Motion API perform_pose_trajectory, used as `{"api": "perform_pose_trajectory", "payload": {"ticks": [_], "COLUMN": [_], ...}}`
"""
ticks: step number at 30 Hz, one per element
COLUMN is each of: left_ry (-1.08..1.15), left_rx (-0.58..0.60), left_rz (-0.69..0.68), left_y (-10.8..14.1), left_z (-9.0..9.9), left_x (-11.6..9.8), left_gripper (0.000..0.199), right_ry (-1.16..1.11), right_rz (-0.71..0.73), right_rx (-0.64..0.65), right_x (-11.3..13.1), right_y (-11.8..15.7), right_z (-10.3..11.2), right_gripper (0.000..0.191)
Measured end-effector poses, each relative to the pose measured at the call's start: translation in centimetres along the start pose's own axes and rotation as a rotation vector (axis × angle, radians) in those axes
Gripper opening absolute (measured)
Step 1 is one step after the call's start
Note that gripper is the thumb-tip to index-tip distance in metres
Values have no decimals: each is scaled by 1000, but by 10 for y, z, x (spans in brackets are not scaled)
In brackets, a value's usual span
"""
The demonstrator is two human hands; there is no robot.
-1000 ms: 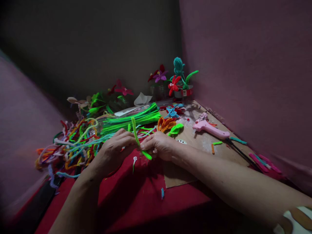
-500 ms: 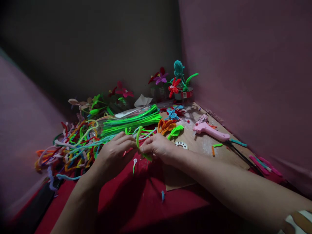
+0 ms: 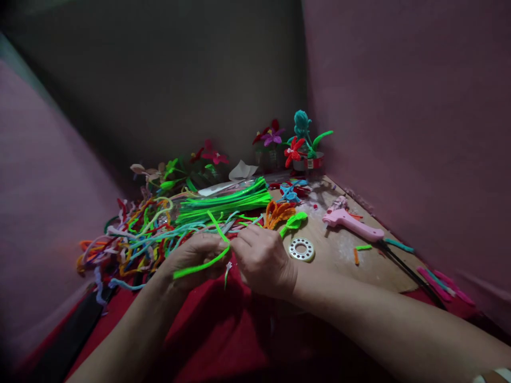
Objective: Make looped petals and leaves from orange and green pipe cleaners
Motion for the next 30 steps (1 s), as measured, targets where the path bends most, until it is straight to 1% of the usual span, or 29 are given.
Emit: {"api": "perform_pose_trajectory", "payload": {"ticks": [2,3,4,6,7,8,9,10,11,12,13,15,17,20,21,22,24,25,27,28,30], "left_ry": [23,21,-7,-159,-288,-446,-623,-802,-967,-1091,-1166,-1187,-1070,-699,-571,-478,-426,-448,-516,-541,-564], "left_rx": [30,13,-42,-250,-359,-441,-475,-467,-430,-383,-342,-284,-257,-186,-154,-129,-120,-135,-181,-203,-216], "left_rz": [0,-28,-81,-264,-381,-493,-594,-679,-741,-782,-798,-761,-621,-350,-290,-254,-239,-248,-281,-298,-330], "left_y": [3,6,10,23,31,39,45,49,51,52,52,48,41,24,18,14,9,9,12,14,17], "left_z": [-2,-2,0,7,9,8,3,-4,-11,-18,-22,-26,-23,-15,-14,-14,-14,-14,-12,-12,-11], "left_x": [3,3,0,-11,-18,-26,-33,-38,-41,-43,-45,-47,-46,-34,-29,-26,-23,-24,-28,-30,-32], "left_gripper": [31,30,27,17,12,8,7,9,11,11,10,6,8,16,17,18,17,17,17,18,19], "right_ry": [-114,-228,-365,-664,-797,-913,-1009,-1084,-1140,-1178,-1198,-1193,-1116,-837,-716,-604,-461,-450,-569,-677,-936], "right_rz": [-26,-72,-134,-294,-371,-435,-485,-520,-541,-551,-554,-547,-525,-426,-375,-321,-240,-228,-278,-330,-445], "right_rx": [-22,-14,3,75,114,149,178,201,220,236,249,262,249,168,124,76,-4,-22,14,60,192], "right_x": [-2,-5,-9,-18,-21,-24,-26,-27,-27,-28,-27,-26,-24,-21,-19,-17,-15,-16,-21,-25,-30], "right_y": [-2,-4,-5,-7,-7,-6,-6,-5,-5,-4,-4,-4,-3,-3,-3,-3,-3,-4,-5,-6,-6], "right_z": [4,4,4,-2,-6,-10,-13,-16,-18,-20,-21,-20,-17,-8,-4,-1,3,3,-1,-4,-14], "right_gripper": [17,17,17,15,13,12,11,11,11,12,12,12,12,12,13,14,14,14,13,12,14]}}
Point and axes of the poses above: each hand's wrist, its own y-axis away from the middle knuckle, its own z-axis out of the back of the hand, x = y × z, the point moved 5 cm from there along -y, towards the middle knuckle, and after that the axes turned 14 degrees about x, right-handed, at the moved point
